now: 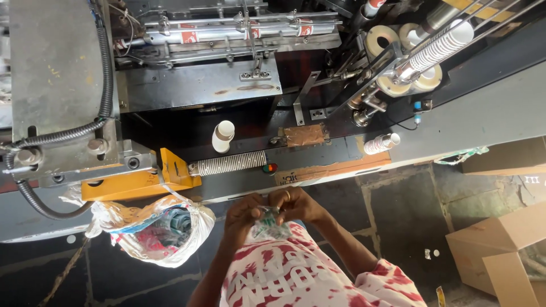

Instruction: Operating a paper cup manufacturing machine by loading paper blanks and organizing finished cups.

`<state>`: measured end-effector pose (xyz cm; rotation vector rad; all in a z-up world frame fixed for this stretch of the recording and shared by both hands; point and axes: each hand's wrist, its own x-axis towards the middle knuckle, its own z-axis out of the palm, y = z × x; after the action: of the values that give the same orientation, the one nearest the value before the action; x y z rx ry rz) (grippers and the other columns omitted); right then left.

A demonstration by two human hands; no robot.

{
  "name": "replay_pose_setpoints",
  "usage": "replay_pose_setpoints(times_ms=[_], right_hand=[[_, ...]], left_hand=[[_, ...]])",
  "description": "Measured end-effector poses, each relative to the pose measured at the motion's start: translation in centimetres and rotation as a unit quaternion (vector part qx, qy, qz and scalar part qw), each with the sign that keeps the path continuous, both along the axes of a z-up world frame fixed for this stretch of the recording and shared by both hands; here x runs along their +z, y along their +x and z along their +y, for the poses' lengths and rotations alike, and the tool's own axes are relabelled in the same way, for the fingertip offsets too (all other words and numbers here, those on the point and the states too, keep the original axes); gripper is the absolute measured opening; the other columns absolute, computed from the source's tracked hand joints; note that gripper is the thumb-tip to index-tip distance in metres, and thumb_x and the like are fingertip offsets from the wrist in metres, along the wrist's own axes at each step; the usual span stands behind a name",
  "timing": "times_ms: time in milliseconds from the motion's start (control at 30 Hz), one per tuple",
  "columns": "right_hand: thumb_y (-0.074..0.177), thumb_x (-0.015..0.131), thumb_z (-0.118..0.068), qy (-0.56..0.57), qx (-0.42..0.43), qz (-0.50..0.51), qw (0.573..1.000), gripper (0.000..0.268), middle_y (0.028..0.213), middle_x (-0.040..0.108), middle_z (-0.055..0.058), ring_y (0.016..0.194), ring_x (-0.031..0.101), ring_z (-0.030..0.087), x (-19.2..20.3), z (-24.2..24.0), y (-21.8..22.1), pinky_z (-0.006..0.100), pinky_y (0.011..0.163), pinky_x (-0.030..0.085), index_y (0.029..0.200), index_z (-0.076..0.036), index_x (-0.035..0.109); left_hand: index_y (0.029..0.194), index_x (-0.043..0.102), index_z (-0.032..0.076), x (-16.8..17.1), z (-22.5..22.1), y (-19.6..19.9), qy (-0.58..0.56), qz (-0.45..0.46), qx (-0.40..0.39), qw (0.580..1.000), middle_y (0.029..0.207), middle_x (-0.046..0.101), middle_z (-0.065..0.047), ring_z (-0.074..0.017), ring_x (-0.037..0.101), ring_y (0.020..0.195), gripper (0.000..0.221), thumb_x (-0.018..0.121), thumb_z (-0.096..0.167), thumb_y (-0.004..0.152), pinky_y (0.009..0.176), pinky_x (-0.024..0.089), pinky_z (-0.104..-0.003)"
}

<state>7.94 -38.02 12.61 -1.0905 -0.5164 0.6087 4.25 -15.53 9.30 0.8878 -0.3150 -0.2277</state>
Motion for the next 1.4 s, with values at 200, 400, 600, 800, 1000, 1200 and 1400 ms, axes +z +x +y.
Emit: replay_pose_setpoints(times_ms=[200, 400, 600, 800, 1000, 1200, 1400], right_hand=[[0.095, 0.075, -0.006, -0.036, 0.126, -0.175, 0.976, 0.007, 0.092, 0.067, 0.007, 0.083, 0.065, 0.019, 6.3, 0.7, 0.0, 0.035, 0.072, 0.053, 0.099, 0.0, 0.075], [0.095, 0.077, -0.011, -0.029, 0.262, -0.297, 0.918, 0.047, 0.066, 0.049, 0.007, 0.069, 0.05, 0.021, 6.4, 1.5, 0.4, 0.041, 0.068, 0.04, 0.059, -0.002, 0.048], [0.1, 0.066, -0.019, -0.101, 0.247, -0.36, 0.894, 0.045, 0.065, 0.052, 0.003, 0.071, 0.051, 0.018, 8.5, 1.2, 2.5, 0.04, 0.08, 0.039, 0.06, -0.007, 0.05], [0.098, 0.071, -0.015, -0.133, 0.154, -0.398, 0.894, 0.046, 0.063, 0.052, 0.003, 0.065, 0.049, 0.016, 4.3, 2.4, 1.9, 0.04, 0.08, 0.043, 0.058, -0.006, 0.05], [0.096, 0.072, -0.025, -0.161, 0.008, -0.241, 0.957, 0.018, 0.111, 0.068, 0.007, 0.104, 0.068, 0.022, -3.6, 3.5, 6.1, 0.035, 0.093, 0.057, 0.107, -0.01, 0.069], [0.062, 0.089, -0.041, -0.594, -0.117, -0.414, 0.68, 0.085, 0.128, 0.06, 0.02, 0.126, 0.05, 0.044, -14.2, 4.9, 12.3, 0.06, 0.106, 0.036, 0.133, -0.004, 0.064], [0.076, 0.085, -0.033, -0.603, -0.093, -0.371, 0.699, 0.064, 0.127, 0.062, 0.02, 0.123, 0.057, 0.038, -16.5, 5.6, 9.5, 0.05, 0.105, 0.046, 0.127, -0.003, 0.061]], left_hand=[[0.088, 0.076, 0.013, 11.7, 4.4, 1.0, 0.341, -0.31, -0.092, 0.883, 0.085, 0.074, 0.002, -0.0158, 0.067, 0.084, 0.007, 0.075, 0.019, 0.091, 0.084, 0.048, -0.033], [0.062, 0.059, 0.01, 9.9, 4.2, 0.7, 0.33, -0.435, -0.255, 0.798, 0.068, 0.06, -0.001, -0.0207, 0.061, 0.074, 0.036, 0.081, 0.019, 0.089, 0.082, 0.045, -0.037], [0.091, 0.075, 0.005, 9.8, 4.9, 1.9, 0.363, -0.299, -0.154, 0.869, 0.101, 0.069, -0.01, -0.0279, 0.062, 0.107, 0.01, 0.071, 0.014, 0.094, 0.097, 0.048, -0.044], [0.095, 0.078, 0.014, 8.9, 6.3, 2.2, 0.475, -0.314, -0.026, 0.821, 0.128, 0.069, -0.012, -0.0344, 0.063, 0.12, 0.015, 0.077, 0.022, 0.082, 0.095, 0.051, -0.047], [0.123, 0.072, 0.022, -8.2, 6.5, 1.5, 0.72, 0.038, 0.049, 0.691, 0.118, 0.076, -0.007, -0.0346, 0.077, 0.095, 0.03, 0.059, 0.011, 0.099, 0.088, 0.062, -0.046], [0.143, 0.049, -0.012, -11.7, 9.4, 7.9, 0.861, -0.077, 0.18, 0.47, 0.145, 0.052, -0.033, -0.0308, 0.075, 0.066, 0.065, 0.062, 0.005, 0.081, 0.056, 0.062, -0.034], [0.128, 0.053, -0.003, -16.8, 8.0, 10.9, 0.904, -0.049, 0.195, 0.377, 0.144, 0.054, -0.032, -0.0258, 0.076, 0.066, 0.035, 0.059, 0.009, 0.096, 0.054, 0.062, -0.033]])
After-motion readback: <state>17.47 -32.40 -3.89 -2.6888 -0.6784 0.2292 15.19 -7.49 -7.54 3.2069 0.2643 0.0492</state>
